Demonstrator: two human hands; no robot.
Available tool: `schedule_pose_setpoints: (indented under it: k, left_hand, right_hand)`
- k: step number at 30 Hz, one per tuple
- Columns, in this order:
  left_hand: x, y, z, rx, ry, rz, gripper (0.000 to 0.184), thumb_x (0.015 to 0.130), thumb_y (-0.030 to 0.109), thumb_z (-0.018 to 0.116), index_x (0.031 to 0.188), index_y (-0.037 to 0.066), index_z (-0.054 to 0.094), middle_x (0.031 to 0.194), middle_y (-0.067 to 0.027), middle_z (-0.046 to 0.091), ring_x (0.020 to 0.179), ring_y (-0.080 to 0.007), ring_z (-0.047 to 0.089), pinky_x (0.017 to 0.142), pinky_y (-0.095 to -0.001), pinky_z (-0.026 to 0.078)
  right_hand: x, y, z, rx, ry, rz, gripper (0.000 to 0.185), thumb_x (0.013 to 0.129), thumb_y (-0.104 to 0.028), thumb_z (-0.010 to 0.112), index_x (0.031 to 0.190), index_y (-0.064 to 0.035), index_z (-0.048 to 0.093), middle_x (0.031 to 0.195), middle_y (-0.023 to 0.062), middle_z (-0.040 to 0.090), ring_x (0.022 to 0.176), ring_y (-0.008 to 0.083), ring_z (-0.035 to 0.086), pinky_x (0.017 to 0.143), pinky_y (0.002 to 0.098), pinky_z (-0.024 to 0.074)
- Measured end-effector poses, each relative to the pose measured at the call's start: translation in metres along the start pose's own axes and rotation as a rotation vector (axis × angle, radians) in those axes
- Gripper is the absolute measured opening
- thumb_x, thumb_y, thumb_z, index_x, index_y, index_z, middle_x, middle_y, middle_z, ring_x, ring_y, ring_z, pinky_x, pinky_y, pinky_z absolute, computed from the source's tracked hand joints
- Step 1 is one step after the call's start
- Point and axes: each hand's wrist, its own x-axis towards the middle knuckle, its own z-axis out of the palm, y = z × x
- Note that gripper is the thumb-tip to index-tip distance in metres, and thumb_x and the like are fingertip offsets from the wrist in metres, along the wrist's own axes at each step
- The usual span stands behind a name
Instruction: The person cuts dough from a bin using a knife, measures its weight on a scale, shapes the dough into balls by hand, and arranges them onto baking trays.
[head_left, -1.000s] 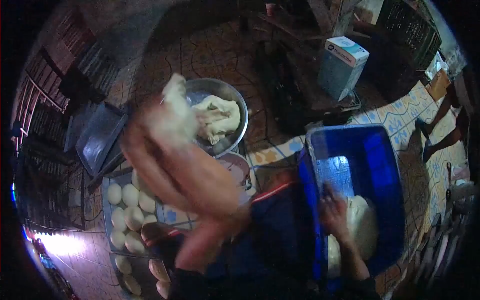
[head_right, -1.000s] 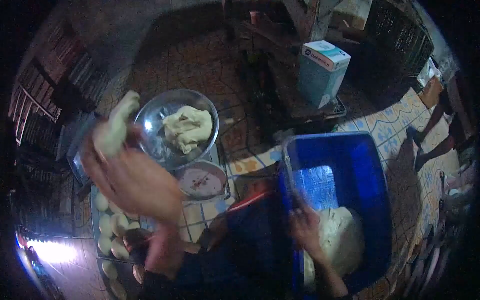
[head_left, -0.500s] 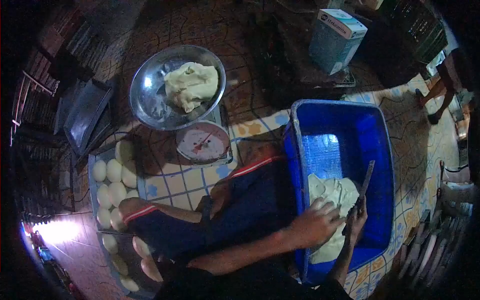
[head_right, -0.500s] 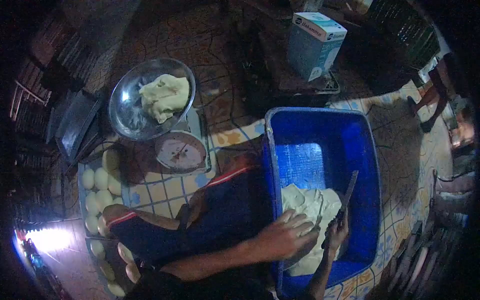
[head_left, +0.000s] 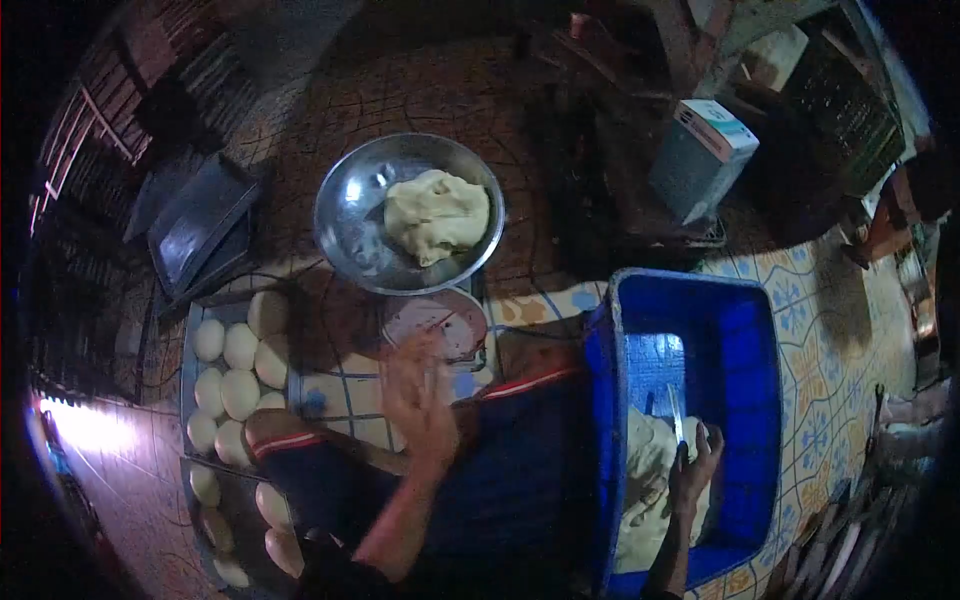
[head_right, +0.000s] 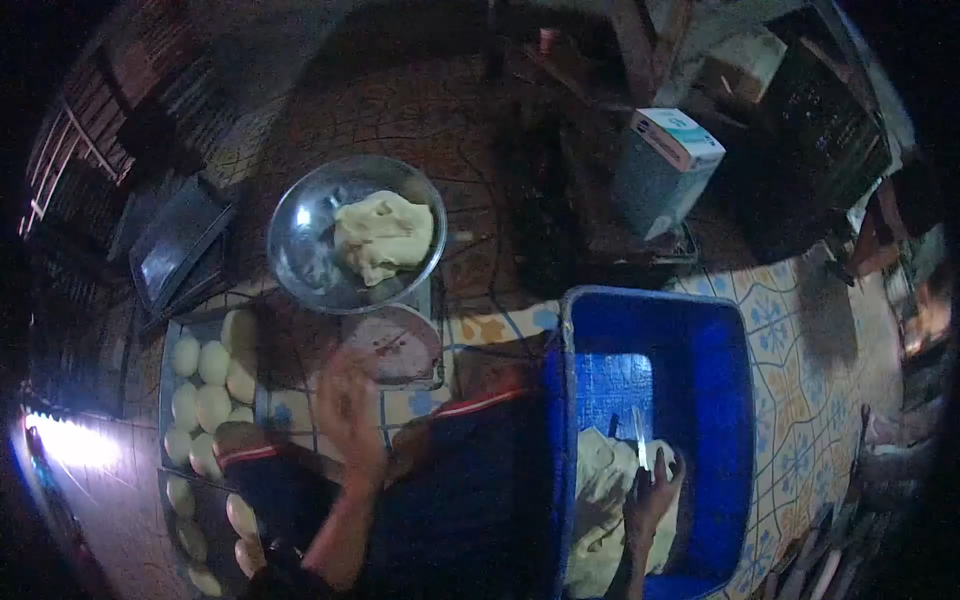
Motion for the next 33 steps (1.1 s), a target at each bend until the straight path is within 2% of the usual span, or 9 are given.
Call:
schedule_pose_setpoints:
  k: [2,7,12,16,23,25,29,32,33]
  left_hand:
    - [0.062,-0.019,-0.024,-0.301,0.402,-0.22,0.05,0.088,0.012,0.061,0.132,0.002,0.041,0.124,-0.0118,0.05,0.106,-0.0214,0.053,0.092,-0.033,0.041]
    - [0.153,-0.018,-0.026,-0.594,0.368,-0.435,0.059,0.083,0.014,0.065,0.134,0.001,0.037,0.129,-0.0132,0.048,0.107,-0.0234,0.052,0.09,-0.0357,0.044]
    - [0.183,-0.125,-0.003,-0.368,0.371,-0.211,0.041,0.074,0.001,0.056,0.115,-0.005,0.057,0.111,-0.0216,0.061,0.102,-0.0311,0.059,0.087,-0.0389,0.046]
    - [0.175,-0.08,0.001,0.006,0.436,-0.242,0.035,0.07,-0.001,0.054,0.103,-0.007,0.061,0.102,-0.0232,0.063,0.093,-0.0334,0.062,0.082,-0.0404,0.048]
    - [0.185,-0.108,0.006,0.265,0.487,-0.518,0.038,0.072,0.018,0.066,0.101,-0.007,0.061,0.088,-0.023,0.063,0.088,-0.0381,0.06,0.082,-0.0479,0.046]
    - [0.18,-0.147,0.02,0.16,0.469,-0.107,0.036,0.078,0.026,0.066,0.098,-0.004,0.063,0.088,-0.0194,0.063,0.086,-0.0347,0.06,0.082,-0.0449,0.047]
    - [0.131,-0.119,-0.043,-0.711,0.119,-0.475,0.076,0.081,0.04,0.068,0.139,0.008,0.032,0.11,-0.0121,0.057,0.106,-0.0283,0.053,0.085,-0.0452,0.043]
    - [0.027,-0.018,-0.131,-0.996,0.095,-0.588,0.076,0.084,0.055,0.061,0.143,0.021,0.029,0.124,-0.0069,0.052,0.114,-0.0225,0.051,0.091,-0.0506,0.042]
    - [0.009,-0.009,-0.133,-0.972,0.093,-0.615,0.076,0.084,0.055,0.061,0.143,0.021,0.029,0.124,-0.0069,0.052,0.114,-0.0225,0.051,0.091,-0.0506,0.042]
  right_hand:
    - [0.071,-0.107,-0.032,0.607,-0.248,0.124,0.037,0.081,0.006,0.059,0.117,-0.0036,0.061,0.119,0.0174,0.057,0.104,0.0276,0.061,0.084,0.0349,0.0497]
    - [0.192,-0.326,-0.013,0.883,-0.381,-0.715,0.048,0.076,-0.002,0.064,0.123,-0.0026,0.053,0.11,0.0236,0.06,0.098,0.04,0.06,0.08,0.0427,0.0513]
    - [0.219,-0.441,0.098,0.342,-0.275,-1.069,0.047,0.075,-0.007,0.061,0.121,-0.0028,0.053,0.093,0.0296,0.06,0.087,0.0395,0.062,0.078,0.0487,0.0513]
    - [0.215,-0.461,0.109,0.322,-0.106,-0.888,0.033,0.074,-0.014,0.063,0.105,-0.0028,0.059,0.083,0.0264,0.063,0.071,0.0401,0.064,0.071,0.0459,0.0534]
    - [0.261,-0.448,0.022,1.572,-0.732,0.172,0.026,0.073,-0.013,0.05,0.092,0.0002,0.061,0.082,0.0051,0.059,0.074,0.0177,0.059,0.069,0.0317,0.0477]
    - [0.297,-0.419,0.036,1.756,-0.764,-0.245,0.019,0.075,-0.013,0.047,0.083,-0.0024,0.061,0.076,-0.0005,0.054,0.07,0.0124,0.054,0.067,0.0267,0.046]
    - [0.262,-0.431,-0.049,1.613,-0.475,-0.295,0.012,0.071,-0.013,0.052,0.078,-0.0048,0.057,0.079,-0.0016,0.053,0.071,0.0106,0.052,0.068,0.0228,0.0449]
    - [0.201,-0.428,-0.072,1.916,-0.715,-0.124,0.035,0.062,-0.021,0.057,0.092,-0.0031,0.055,0.089,0.0034,0.055,0.083,0.0158,0.056,0.075,0.028,0.0459]
    - [0.177,-0.415,-0.069,2.158,-1.153,-0.28,0.041,0.057,-0.018,0.055,0.095,-0.0028,0.056,0.093,0.0047,0.055,0.089,0.017,0.055,0.079,0.0288,0.0446]
